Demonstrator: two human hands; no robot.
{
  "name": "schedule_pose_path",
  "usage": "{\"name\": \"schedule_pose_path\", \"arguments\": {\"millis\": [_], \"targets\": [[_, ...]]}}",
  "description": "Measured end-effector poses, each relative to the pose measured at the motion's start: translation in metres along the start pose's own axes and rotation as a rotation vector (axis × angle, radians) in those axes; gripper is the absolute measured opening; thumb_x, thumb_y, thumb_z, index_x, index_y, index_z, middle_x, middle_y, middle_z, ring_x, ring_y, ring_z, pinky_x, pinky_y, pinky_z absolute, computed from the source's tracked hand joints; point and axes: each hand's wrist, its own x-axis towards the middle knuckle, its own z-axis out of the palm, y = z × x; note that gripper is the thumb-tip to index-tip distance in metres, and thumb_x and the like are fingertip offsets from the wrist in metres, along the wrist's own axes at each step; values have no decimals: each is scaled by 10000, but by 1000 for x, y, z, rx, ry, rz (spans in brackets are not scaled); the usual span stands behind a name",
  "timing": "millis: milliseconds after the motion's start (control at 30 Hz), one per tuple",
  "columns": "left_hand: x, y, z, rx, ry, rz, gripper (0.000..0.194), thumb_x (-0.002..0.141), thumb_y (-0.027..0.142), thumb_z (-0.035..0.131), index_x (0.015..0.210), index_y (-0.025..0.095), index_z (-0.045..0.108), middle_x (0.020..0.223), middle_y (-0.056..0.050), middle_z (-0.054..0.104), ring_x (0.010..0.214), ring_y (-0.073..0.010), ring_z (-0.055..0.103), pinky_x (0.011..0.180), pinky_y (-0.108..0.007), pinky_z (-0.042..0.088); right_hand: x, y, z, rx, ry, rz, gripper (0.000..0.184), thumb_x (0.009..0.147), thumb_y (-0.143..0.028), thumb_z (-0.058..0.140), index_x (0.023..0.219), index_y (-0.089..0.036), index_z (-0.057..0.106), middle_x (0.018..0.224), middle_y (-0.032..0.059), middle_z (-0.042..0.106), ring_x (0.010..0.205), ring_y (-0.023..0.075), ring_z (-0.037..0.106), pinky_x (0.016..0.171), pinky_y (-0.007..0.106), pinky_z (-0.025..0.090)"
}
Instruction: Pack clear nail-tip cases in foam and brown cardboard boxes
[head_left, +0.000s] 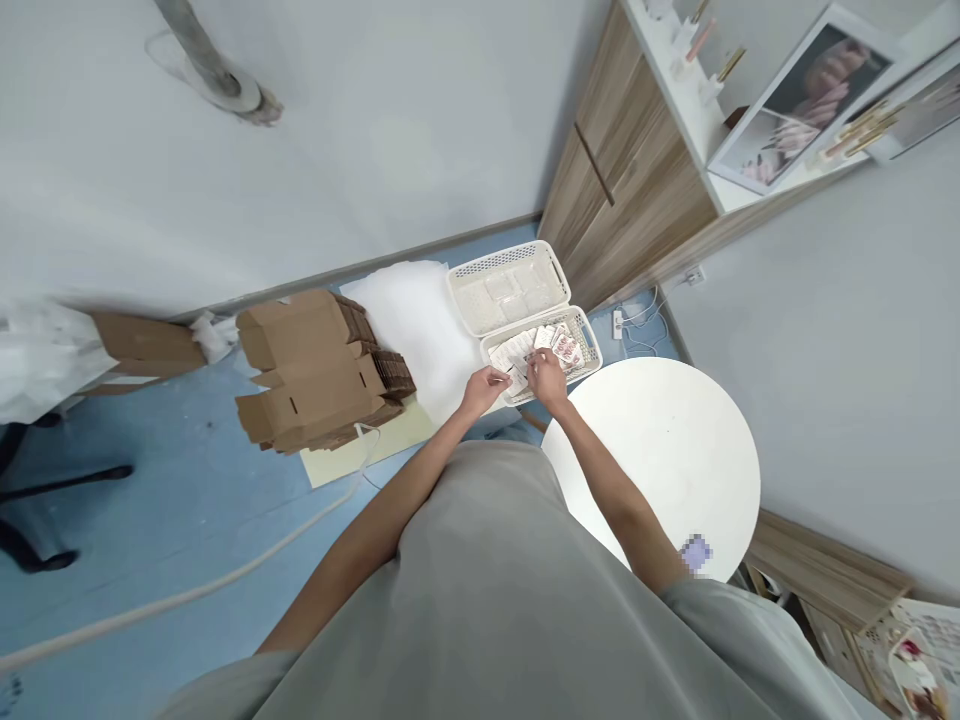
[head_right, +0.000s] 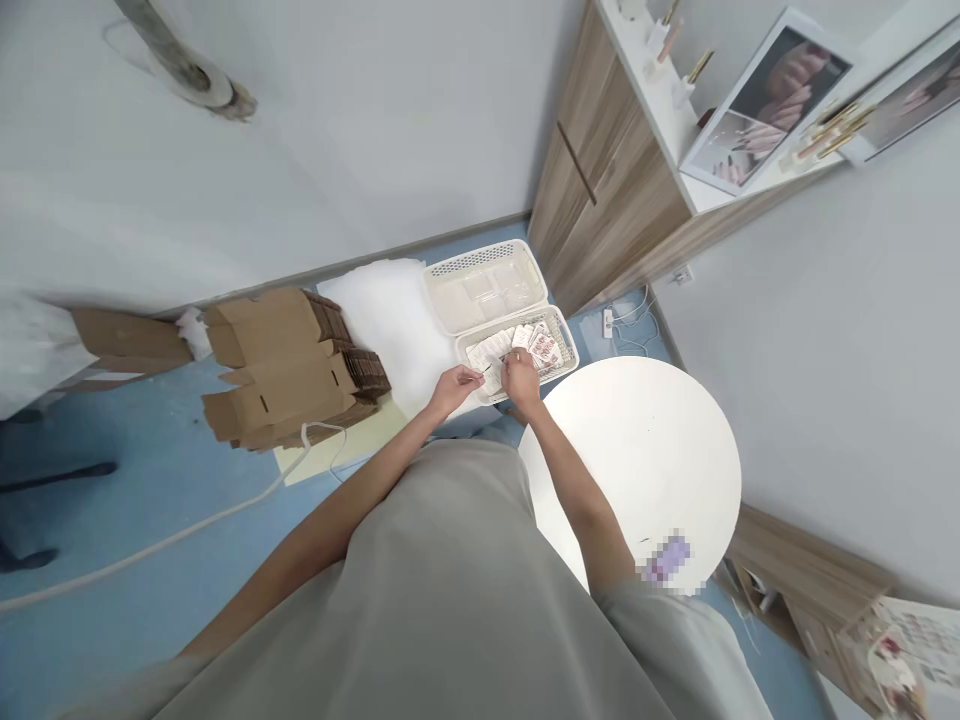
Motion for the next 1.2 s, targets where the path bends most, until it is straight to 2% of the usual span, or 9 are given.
{"name": "schedule_pose_path", "arguments": {"millis": [133, 233, 333, 567, 733, 867, 1000, 1067, 1200], "targets": [[0, 12, 4, -9, -14, 41, 209, 759, 330, 863, 838, 202, 716, 976, -97, 813, 930, -249, 761, 943, -406, 583, -10, -3, -16, 369, 239, 222, 236, 958, -304, 589, 995, -160, 772, 1181, 152, 737, 988, 252, 691, 951, 366, 550], [-5, 24, 15, -78, -63, 43, 286, 792, 407, 866, 924, 191, 733, 974, -89, 805, 906, -247, 765, 897, -393, 593, -29, -6, -31, 649, 313, 367, 281, 876, -420, 650, 912, -171, 774, 935, 76, 757, 791, 208, 641, 821, 343, 543], [-19, 32, 28, -151, -168, 43, 360, 817, 478, 858, 987, 181, 748, 961, -82, 803, 878, -247, 772, 867, -388, 601, -63, -12, -44, 819, 351, 420, 356, 796, -517, 705, 872, -176, 775, 804, 35, 728, 729, 188, 595, 714, 316, 506], [-69, 11, 51, -80, -358, 163, 289, 844, 475, 830, 899, 193, 794, 847, -68, 787, 843, -240, 744, 818, -363, 585, -161, -28, -65, 736, 486, 415, 429, 806, -639, 740, 847, -212, 747, 886, 53, 761, 803, 191, 628, 718, 304, 506], [-118, -8, 75, -6, -411, 409, 201, 898, 421, 783, 912, 228, 841, 965, -72, 772, 850, -215, 729, 803, -357, 596, -228, -38, -69, 792, 606, 615, 491, 873, -695, 712, 864, -207, 772, 849, 57, 751, 701, 179, 619, 639, 317, 509], [-148, -10, 92, 25, -529, 515, 186, 928, 381, 756, 1001, 240, 854, 1090, -86, 779, 925, -212, 749, 831, -357, 638, -277, -32, -75, 855, 695, 641, 439, 827, -622, 780, 945, -201, 817, 964, 88, 805, 823, 214, 698, 767, 365, 592], [-161, -6, 102, 39, -710, 474, 265, 900, 406, 786, 1083, 222, 838, 1259, -109, 790, 915, -211, 778, 885, -397, 673, -312, -17, -88, 888, 673, 570, 505, 761, -584, 854, 1091, -203, 824, 885, 59, 792, 830, 222, 710, 826, 409, 626], [-162, -3, 106, 40, -738, 405, 296, 884, 433, 804, 1084, 216, 825, 1185, -111, 818, 930, -233, 789, 906, -417, 669, -323, -10, -94, 904, 651, 552, 537, 738, -585, 884, 1108, -202, 817, 828, 41, 767, 797, 214, 702, 819, 416, 633], [-161, 5, 118, -17, -752, 215, 441, 764, 477, 915, 1068, 186, 785, 1040, -116, 831, 892, -248, 786, 854, -417, 664, -333, 2, -108, 930, 637, 536, 499, 691, -617, 926, 934, -192, 827, 898, 80, 797, 819, 217, 699, 809, 400, 625]]}}
